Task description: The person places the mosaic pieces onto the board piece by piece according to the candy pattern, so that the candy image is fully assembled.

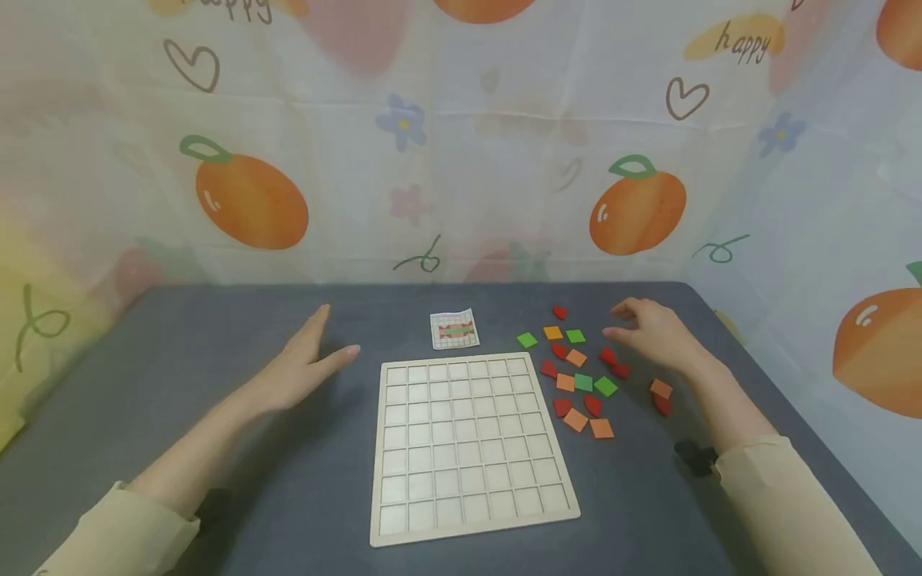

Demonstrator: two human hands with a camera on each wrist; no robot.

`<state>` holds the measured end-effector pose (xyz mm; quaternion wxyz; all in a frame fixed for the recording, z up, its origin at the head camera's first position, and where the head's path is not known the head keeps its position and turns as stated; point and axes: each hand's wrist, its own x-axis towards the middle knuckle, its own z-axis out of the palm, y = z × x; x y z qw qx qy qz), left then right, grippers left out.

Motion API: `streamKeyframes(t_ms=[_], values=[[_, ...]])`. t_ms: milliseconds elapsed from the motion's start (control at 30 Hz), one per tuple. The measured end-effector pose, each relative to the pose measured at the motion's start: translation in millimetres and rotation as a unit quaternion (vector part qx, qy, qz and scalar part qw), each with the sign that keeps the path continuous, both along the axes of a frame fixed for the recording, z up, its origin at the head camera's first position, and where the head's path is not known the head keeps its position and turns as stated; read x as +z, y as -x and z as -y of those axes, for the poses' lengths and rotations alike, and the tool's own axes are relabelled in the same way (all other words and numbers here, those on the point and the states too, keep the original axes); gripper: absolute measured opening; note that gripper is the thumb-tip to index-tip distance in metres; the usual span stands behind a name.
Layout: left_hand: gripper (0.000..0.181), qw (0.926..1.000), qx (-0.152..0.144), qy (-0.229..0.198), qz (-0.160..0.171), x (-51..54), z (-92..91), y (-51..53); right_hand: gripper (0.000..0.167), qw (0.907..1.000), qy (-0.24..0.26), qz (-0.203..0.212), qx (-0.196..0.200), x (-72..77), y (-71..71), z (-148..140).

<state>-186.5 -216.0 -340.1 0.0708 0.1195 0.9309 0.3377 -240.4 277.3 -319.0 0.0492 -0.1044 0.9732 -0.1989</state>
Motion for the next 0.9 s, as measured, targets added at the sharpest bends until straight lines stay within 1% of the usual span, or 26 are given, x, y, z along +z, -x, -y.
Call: streamKeyframes(t_ms=[67, 133, 200, 233, 300, 367, 500, 567, 667, 767, 900], values=[[0.089, 0.9973, -0.015, -0.064, 0.034, 2.9, -5.5, -0.1, 0.052, 0.9996, 0.016, 0.021, -0.006, -0.7, 2.6, 1.4], [0.082, 0.9918, -0.03, -0.111, 0.058, 2.8, -10.8, -0.7, 0.05, 0.9985, 0.03, 0.044, -0.009, -2.3, 5.0, 2.9], [0.076, 0.9876, -0.05, -0.134, 0.065, -0.9, -15.3, -0.8, 0.049, 0.9965, 0.048, 0.067, -0.013, -4.8, 7.8, 4.6], [0.075, 0.9864, -0.061, -0.137, 0.067, -3.7, -17.2, -0.6, 0.049, 0.9953, 0.056, 0.077, -0.016, -6.0, 9.1, 5.3], [0.079, 0.9856, -0.081, -0.131, 0.07, -9.6, -20.7, -0.8, 0.049, 0.9928, 0.072, 0.093, -0.02, -7.9, 11.2, 5.9], [0.086, 0.9868, -0.095, -0.111, 0.07, -15.2, -23.7, -1.5, 0.049, 0.991, 0.081, 0.104, -0.024, -10.0, 13.0, 6.4], [0.101, 0.9894, -0.109, -0.069, 0.067, -23.4, -27.3, -4.2, 0.048, 0.9896, 0.085, 0.114, -0.019, -14.3, 16.5, 2.8], [0.108, 0.9905, -0.112, -0.047, 0.064, -25.7, -27.7, -6.1, 0.048, 0.9887, 0.089, 0.12, -0.018, -16.9, 18.2, 0.2], [0.115, 0.9901, -0.122, -0.032, 0.062, -28.5, -26.5, -8.6, 0.048, 0.9867, 0.098, 0.129, -0.017, -20.4, 19.9, -3.5], [0.116, 0.9891, -0.132, -0.025, 0.06, -30.1, -26.0, -10.5, 0.048, 0.9854, 0.102, 0.135, -0.02, -23.7, 21.0, -5.1], [0.116, 0.9878, -0.149, -0.002, 0.046, -31.9, -27.4, -12.1, 0.048, 0.9866, 0.091, 0.134, -0.02, -26.3, 21.9, -5.0]])
